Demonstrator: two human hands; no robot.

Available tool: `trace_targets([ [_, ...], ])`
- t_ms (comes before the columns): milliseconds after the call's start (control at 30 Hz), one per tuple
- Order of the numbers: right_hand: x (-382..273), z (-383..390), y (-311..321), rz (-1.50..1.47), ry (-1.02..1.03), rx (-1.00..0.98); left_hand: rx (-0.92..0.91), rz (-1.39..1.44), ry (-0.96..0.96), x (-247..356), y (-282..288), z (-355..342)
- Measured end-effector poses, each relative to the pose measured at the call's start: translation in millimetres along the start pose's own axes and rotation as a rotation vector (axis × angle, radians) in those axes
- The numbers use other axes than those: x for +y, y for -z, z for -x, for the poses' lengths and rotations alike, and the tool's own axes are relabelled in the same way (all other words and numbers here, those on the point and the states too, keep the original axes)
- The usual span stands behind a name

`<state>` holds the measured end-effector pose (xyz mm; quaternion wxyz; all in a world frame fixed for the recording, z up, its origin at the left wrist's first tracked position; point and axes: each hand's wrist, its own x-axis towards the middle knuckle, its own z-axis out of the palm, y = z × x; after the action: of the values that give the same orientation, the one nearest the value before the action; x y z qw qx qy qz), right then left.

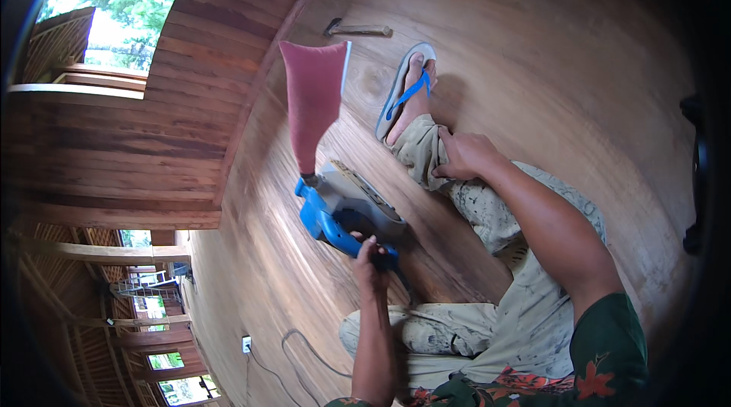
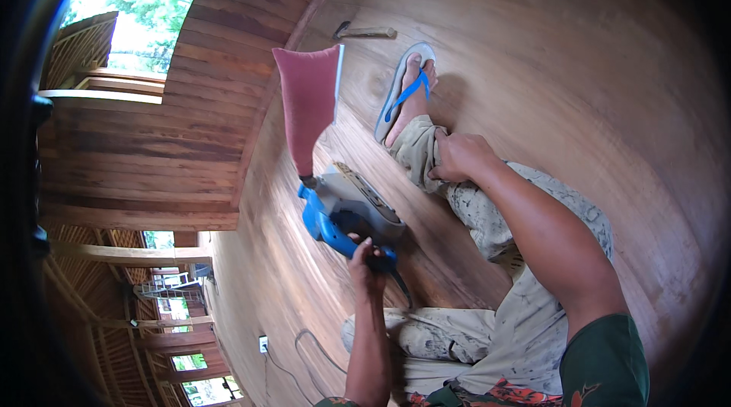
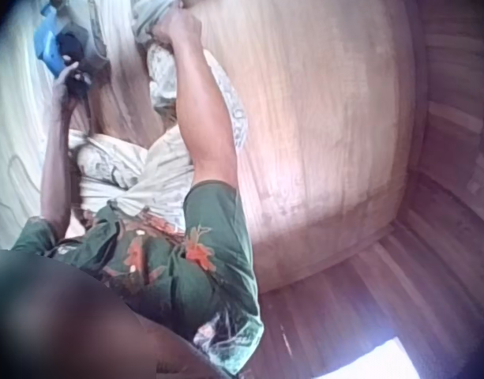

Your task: The person uses a blue electric floor sander to smooth a wooden floor. They move the sander back and forth across the floorboards while kneeling, occasionally adjusting their position to reach different areas.

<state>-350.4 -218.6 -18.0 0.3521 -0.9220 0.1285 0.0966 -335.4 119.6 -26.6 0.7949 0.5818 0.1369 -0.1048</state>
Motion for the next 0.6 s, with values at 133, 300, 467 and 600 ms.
trace_targets([
  [133, -2.2, 0.9, 2.6, -0.006, -0.005, 0.010, -0.069, 0.010, 0.008, 34.6, 1.4, -84.6],
  [300, -3.8, 1.4, 2.6, -0.020, -0.019, 0.013, -0.081, -0.117, -0.060, 85.4, -4.8, -226.0],
  [467, -3.8, -4.2, -0.8, 0.013, -0.034, 0.016, -0.100, -0.092, -0.054, 109.8, -23.6, -321.0],
  [600, -1.9, -4.9, -2.0, -0.014, -0.023, 0.004, -0.110, -0.073, -0.072, 104.6, -29.3, -324.8],
])
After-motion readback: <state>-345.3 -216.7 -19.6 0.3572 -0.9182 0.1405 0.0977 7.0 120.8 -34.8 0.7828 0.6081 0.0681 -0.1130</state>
